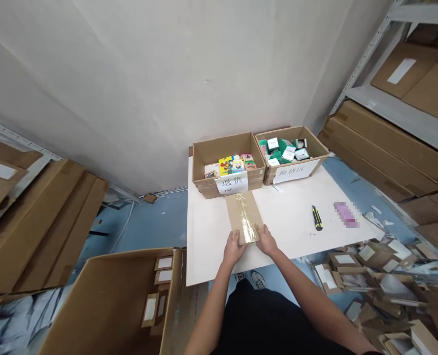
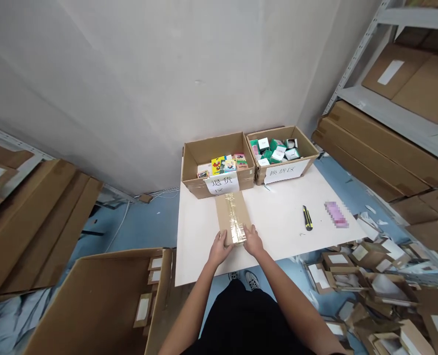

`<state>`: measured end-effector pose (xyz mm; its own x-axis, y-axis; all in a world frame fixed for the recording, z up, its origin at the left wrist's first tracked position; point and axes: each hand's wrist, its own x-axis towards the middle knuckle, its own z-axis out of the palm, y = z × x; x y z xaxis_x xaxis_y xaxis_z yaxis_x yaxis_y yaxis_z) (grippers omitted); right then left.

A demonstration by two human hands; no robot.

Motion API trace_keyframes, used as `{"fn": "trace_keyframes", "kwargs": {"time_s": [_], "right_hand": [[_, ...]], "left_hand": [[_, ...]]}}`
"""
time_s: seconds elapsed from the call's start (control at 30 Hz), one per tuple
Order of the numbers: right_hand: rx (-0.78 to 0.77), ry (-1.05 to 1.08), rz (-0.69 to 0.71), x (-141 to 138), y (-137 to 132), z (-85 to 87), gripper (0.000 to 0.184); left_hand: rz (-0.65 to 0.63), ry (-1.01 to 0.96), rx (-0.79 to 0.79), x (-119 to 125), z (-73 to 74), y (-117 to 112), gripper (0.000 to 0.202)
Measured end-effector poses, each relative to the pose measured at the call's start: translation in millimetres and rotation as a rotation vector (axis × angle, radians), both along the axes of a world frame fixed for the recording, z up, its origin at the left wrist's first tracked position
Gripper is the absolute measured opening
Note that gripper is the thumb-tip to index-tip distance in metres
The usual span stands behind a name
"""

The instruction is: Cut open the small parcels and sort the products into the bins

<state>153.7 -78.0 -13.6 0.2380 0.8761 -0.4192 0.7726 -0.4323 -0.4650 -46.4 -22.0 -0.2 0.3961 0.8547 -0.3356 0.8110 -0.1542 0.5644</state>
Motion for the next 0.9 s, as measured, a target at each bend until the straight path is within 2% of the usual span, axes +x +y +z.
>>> {"fn": "trace_keyframes", "kwargs": {"time_s": [0.13, 0.2, 0.33, 0.43, 0.53, 0.63, 0.73, 0.8, 0.9], "right_hand": [[-0.055, -0.04, 0.032, 0.4, 13.6, 7.5, 0.094], [-0.093, -0.026, 0.074, 5.0, 16.3, 10.9, 0.101], [-0.149, 0.038, 0.14, 16.6, 20.4, 23.1, 0.116], [-0.061, 0.036, 0.085, 33.0, 19.9, 36.0, 0.107], [0.024, 0.011, -0.018, 68.5, 9.0, 48.0, 0.102], [0.03, -0.018, -0.123, 127.3, -11.6, 54.7, 0.1], [-0.016, -0.037, -0.212, 200.1, -34.2, 50.3, 0.097], [-0.062, -0.03, -0.267, 248.1, -46.7, 39.0, 0.095], [-0.122, -0.005, -0.35, 308.8, -58.7, 10.4, 0.09]], "left_hand": [[-0.109, 0.064, 0.037, -10.9, 21.2, 56.4, 0.089], [-0.184, 0.089, 0.069, -5.3, 31.7, 87.0, 0.094], [-0.438, 0.164, 0.086, 18.5, 47.0, 144.1, 0.112], [-0.537, 0.237, 0.03, 31.5, 48.1, 177.5, 0.134], [-0.581, 0.391, -0.006, 32.3, 38.8, 198.9, 0.148], [-0.579, 0.442, 0.06, 25.6, 20.3, 209.0, 0.151], [-0.509, 0.384, 0.095, 23.8, -1.9, 202.3, 0.148], [-0.421, 0.363, 0.099, 30.3, -12.8, 186.6, 0.15], [-0.345, 0.345, 0.091, 52.7, -19.5, 156.5, 0.153]]}}
